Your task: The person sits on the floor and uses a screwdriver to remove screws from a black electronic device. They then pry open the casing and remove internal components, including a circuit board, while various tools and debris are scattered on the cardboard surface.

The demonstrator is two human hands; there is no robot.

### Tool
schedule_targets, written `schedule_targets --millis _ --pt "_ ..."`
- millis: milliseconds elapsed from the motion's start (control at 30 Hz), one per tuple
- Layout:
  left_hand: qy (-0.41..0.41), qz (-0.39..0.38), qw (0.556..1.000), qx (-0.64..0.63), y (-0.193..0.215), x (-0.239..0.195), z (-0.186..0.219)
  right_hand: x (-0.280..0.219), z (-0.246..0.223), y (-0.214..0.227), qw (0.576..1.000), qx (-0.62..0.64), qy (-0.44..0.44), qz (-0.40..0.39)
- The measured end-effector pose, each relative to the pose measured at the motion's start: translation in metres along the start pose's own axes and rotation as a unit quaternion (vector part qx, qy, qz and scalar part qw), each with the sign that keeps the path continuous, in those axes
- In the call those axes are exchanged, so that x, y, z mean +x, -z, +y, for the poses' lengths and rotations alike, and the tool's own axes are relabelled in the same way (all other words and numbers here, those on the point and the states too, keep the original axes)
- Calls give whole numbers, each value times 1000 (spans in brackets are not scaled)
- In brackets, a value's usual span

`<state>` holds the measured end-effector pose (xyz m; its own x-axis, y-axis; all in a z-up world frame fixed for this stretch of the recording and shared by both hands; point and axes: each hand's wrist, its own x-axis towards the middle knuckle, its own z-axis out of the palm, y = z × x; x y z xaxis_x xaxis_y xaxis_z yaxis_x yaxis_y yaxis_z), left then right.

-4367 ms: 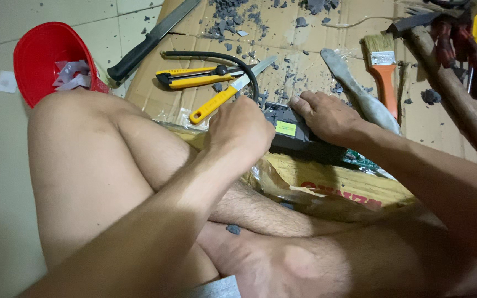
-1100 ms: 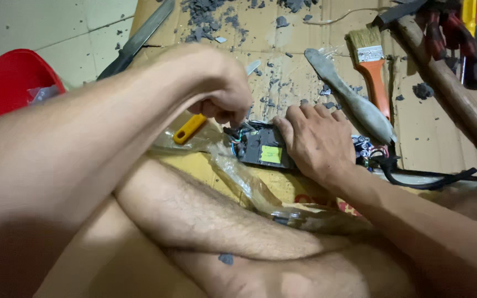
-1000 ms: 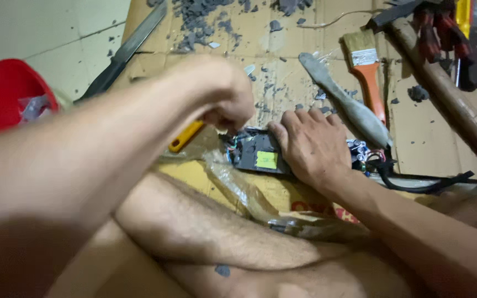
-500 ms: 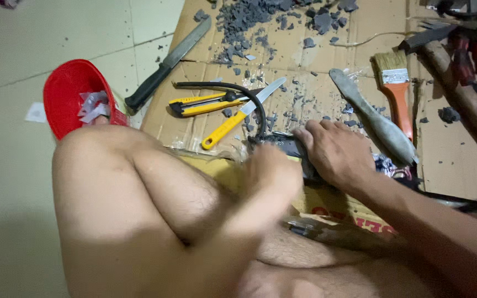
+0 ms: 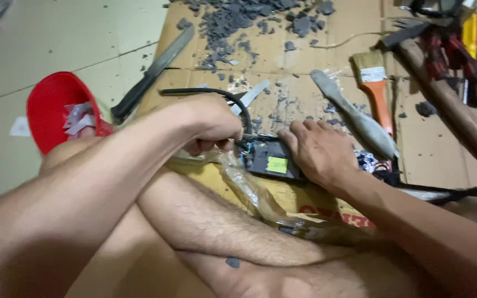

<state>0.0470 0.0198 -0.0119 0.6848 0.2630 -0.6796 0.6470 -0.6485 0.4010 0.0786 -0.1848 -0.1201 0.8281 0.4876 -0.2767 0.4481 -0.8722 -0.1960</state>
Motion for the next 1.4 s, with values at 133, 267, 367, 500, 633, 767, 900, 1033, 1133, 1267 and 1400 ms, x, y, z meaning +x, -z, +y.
schedule_targets --millis 133,267,367,500,633,767,900,1033,1133,1267,1400 --pt "17 -25 999 35 2 -3 13 1 2 0 1000 0 7 0" --pt "29 -85 982 167 4 25 31 0 1 2 1000 0 5 16" --pt "37 -109 952 283 -4 49 45 0 0 -2 999 -5 1 31" --pt "-11 -186 844 503 -22 65 73 4 3 -2 1000 -1 8 20" --pt "-34 -111 904 413 -19 -2 64 6 -1 7 1000 4 -5 -7" --pt "-32 -10 990 134 -37 -32 33 4 -6 8 999 -17 -9 -37" --pt "115 23 988 -104 -67 -50 27 -1 -5 12 998 -12 -15 -52" --pt "75 60 992 -82 -86 -63 14 -4 -4 7 999 -19 -2 -29" --pt "68 103 983 -140 -116 -63 9 -3 -7 14 1000 -7 -1 -13" --pt "32 156 983 -90 -116 -57 6 -3 3 6 999 15 -12 -46" --pt "16 94 995 8 -40 -17 -6 5 1 7 1000 5 -2 -30"
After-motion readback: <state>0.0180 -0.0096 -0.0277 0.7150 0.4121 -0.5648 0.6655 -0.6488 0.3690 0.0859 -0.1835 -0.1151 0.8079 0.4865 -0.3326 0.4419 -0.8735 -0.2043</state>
